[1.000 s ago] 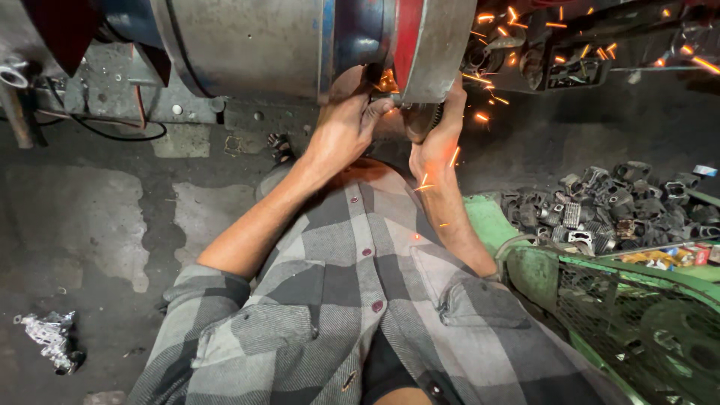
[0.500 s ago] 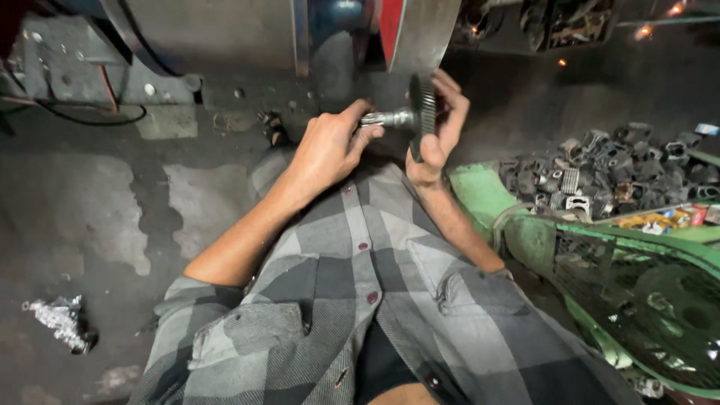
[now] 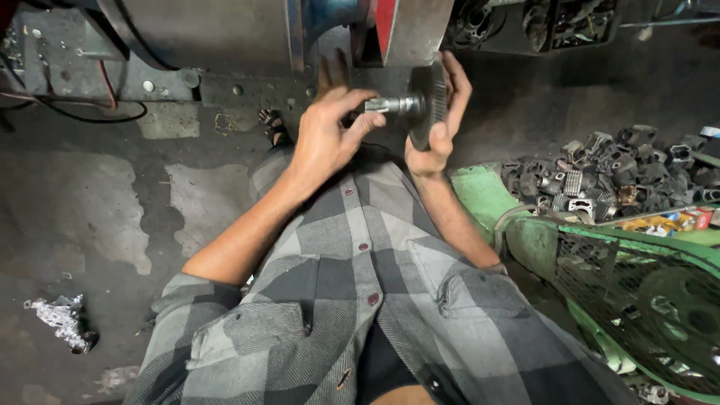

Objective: The person holds a toothed metal gear with a splined shaft and presses its edge against a running bench grinder, producing sparks. They repeatedly reposition and rotate the gear to grind different sections, pausing to check the part between grinding passes.

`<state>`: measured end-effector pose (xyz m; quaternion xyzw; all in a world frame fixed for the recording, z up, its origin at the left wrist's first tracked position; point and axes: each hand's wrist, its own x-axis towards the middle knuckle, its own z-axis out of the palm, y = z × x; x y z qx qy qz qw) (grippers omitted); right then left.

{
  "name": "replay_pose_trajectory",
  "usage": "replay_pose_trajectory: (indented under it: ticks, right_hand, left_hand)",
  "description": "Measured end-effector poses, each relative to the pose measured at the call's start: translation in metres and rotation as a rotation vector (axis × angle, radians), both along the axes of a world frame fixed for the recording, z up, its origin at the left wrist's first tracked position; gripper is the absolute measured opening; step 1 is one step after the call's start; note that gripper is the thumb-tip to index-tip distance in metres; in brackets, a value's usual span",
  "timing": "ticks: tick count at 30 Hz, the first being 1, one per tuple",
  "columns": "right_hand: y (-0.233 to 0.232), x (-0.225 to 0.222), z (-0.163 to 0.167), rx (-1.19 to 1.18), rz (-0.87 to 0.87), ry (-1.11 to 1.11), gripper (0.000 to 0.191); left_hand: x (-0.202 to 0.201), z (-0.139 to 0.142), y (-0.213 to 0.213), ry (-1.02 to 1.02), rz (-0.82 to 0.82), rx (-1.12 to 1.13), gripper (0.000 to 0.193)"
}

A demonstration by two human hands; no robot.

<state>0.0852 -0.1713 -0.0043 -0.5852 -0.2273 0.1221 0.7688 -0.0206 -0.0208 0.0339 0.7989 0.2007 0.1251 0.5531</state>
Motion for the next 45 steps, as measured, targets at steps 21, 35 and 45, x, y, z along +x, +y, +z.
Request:
replay_pose_trajectory:
  ticks: [21,35,45]
  right_hand:
    - [0.032,0.024,0.005,0.033,0.034,0.271,0.031]
    - [0.036,0.025,0.01,0.079,0.067,0.378,0.034]
    - [0.034,0.029,0.005,0.102,0.068,0.439,0.038]
  left_hand:
    - [0.029,-0.033,0.014,0.047,0.105,-0.092,0.043]
    - [0.031,-0.044,0.016,-0.219,0.094,0.055,0.041]
    - [0.034,-0.041,0.018,0.158,0.069,0.111,0.047]
